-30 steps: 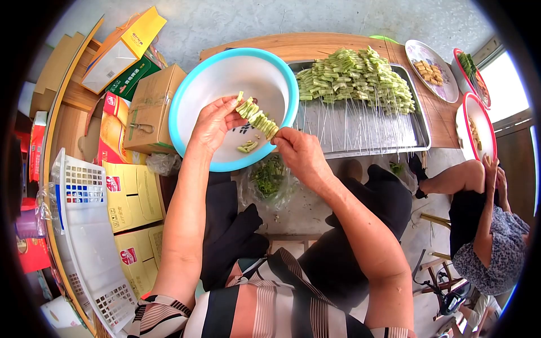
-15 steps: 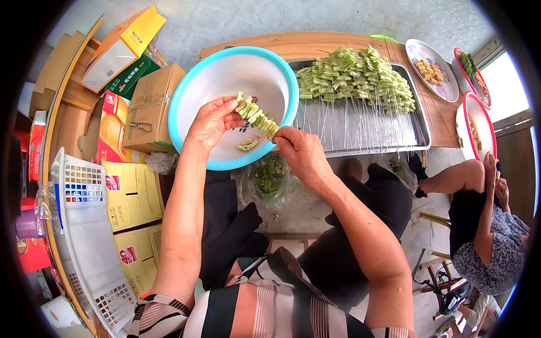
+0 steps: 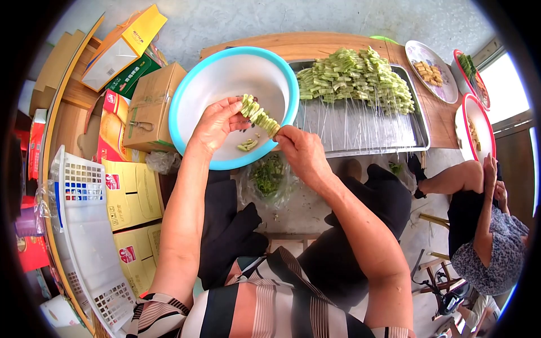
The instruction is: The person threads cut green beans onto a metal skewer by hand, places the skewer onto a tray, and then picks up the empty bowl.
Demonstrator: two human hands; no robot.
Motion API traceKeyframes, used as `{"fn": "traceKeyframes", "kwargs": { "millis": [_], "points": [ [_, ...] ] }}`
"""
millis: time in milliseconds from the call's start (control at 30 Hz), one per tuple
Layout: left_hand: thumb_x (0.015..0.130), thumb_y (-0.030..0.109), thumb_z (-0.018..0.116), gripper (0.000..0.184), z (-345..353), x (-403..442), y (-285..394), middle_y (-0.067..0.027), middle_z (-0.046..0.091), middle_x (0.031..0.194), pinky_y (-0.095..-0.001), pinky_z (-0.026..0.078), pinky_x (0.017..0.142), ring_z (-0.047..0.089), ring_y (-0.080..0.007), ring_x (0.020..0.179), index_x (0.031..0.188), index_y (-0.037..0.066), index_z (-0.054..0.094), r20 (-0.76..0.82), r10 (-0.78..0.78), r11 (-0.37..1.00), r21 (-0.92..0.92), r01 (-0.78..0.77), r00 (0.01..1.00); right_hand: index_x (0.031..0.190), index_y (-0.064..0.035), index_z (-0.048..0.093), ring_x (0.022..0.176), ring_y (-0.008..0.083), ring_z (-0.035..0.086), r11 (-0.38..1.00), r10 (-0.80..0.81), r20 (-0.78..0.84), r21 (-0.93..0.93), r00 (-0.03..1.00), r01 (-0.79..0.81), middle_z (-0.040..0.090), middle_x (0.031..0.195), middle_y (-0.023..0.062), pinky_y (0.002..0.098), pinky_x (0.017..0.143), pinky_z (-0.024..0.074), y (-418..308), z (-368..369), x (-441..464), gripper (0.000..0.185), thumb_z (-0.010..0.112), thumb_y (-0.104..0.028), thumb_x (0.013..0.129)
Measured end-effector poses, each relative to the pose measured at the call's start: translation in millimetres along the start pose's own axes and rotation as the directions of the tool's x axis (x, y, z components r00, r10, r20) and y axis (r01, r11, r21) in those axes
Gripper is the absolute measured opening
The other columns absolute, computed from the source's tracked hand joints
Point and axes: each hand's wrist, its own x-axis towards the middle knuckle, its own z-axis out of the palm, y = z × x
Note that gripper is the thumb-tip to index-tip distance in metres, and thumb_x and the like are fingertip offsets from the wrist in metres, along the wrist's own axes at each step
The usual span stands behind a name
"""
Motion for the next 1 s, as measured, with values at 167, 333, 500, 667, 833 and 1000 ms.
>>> {"fn": "traceKeyframes", "kwargs": {
  "millis": [167, 333, 500, 667, 833, 1000],
  "points": [
    [0.097, 0.028, 0.055, 0.028, 24.7, 4.0, -13.4, -0.0065, 0.064, 0.091, -0.0308, 0.057, 0.066, 0.064, -0.0158, 0.076, 0.108, 0.002, 0.055, -0.122, 0.159, 0.978, -0.116, -0.173, 0.98, 0.094, -0.0004, 0.064, 0.06, 0.0179, 0.06, 0.99, 0.088, 0.029, 0.11, 0.996, -0.09, 0.062, 0.067, 0.0109, 0.0331, 0.058, 0.0476, 0.6, 5.3, 9.9, 0.018, 0.056, -0.016, 0.092],
    [0.098, 0.03, 0.053, 0.029, 29.6, 10.1, -22.1, -0.0061, 0.064, 0.096, -0.0283, 0.055, 0.064, 0.065, -0.0142, 0.079, 0.107, 0.003, 0.054, -0.238, 0.328, 0.944, 0.048, -0.327, 0.914, 0.096, -0.0003, 0.063, 0.054, 0.0081, 0.052, 0.951, 0.111, 0.063, 0.283, 0.992, -0.125, 0.055, 0.059, 0.0032, 0.027, 0.052, 0.0431, 0.7, 17.3, 10.5, 0.017, 0.056, -0.015, 0.093],
    [0.096, 0.03, 0.058, 0.031, 41.5, 9.8, -20.9, -0.0043, 0.061, 0.09, -0.0261, 0.053, 0.059, 0.064, -0.0132, 0.077, 0.109, 0.003, 0.054, -0.302, 0.424, 0.905, 0.094, -0.415, 0.854, 0.096, -0.0001, 0.063, 0.053, 0.0075, 0.05, 0.939, 0.099, 0.049, 0.327, 0.994, -0.11, 0.052, 0.057, 0.0016, 0.0256, 0.051, 0.0416, -9.1, 20.8, 10.2, 0.016, 0.055, -0.014, 0.094],
    [0.094, 0.028, 0.062, 0.03, 35.7, 13.2, -24.1, -0.0034, 0.059, 0.089, -0.0263, 0.052, 0.056, 0.064, -0.0135, 0.077, 0.108, 0.003, 0.055, -0.285, 0.4, 0.906, -0.022, -0.423, 0.871, 0.094, -0.0005, 0.063, 0.051, 0.0064, 0.048, 0.891, 0.1, 0.069, 0.438, 0.993, -0.12, 0.051, 0.057, 0.0001, 0.0243, 0.05, 0.0392, -5.0, 28.8, 15.0, 0.014, 0.054, -0.012, 0.094],
    [0.093, 0.026, 0.063, 0.027, 34.4, 11.4, -22.8, -0.004, 0.06, 0.088, -0.0264, 0.051, 0.055, 0.063, -0.0131, 0.076, 0.106, 0.003, 0.056, -0.298, 0.371, 0.911, -0.067, -0.407, 0.879, 0.092, -0.0018, 0.063, 0.051, 0.0056, 0.047, 0.866, 0.1, 0.047, 0.487, 0.994, -0.11, 0.049, 0.056, -0.0009, 0.0243, 0.049, 0.0383, -6.9, 30.4, 16.2, 0.013, 0.055, -0.012, 0.094],
    [0.094, 0.029, 0.061, 0.03, 33.8, 6.3, -25.6, -0.0054, 0.06, 0.09, -0.0282, 0.052, 0.056, 0.064, -0.0143, 0.076, 0.106, 0.002, 0.055, -0.211, 0.347, 0.934, -0.01, -0.357, 0.914, 0.091, -0.0018, 0.064, 0.051, 0.0058, 0.047, 0.895, 0.089, 0.011, 0.438, 0.996, -0.084, 0.049, 0.056, -0.001, 0.0244, 0.049, 0.039, -7.0, 29.2, 19.5, 0.013, 0.055, -0.011, 0.093]
  ]
}}
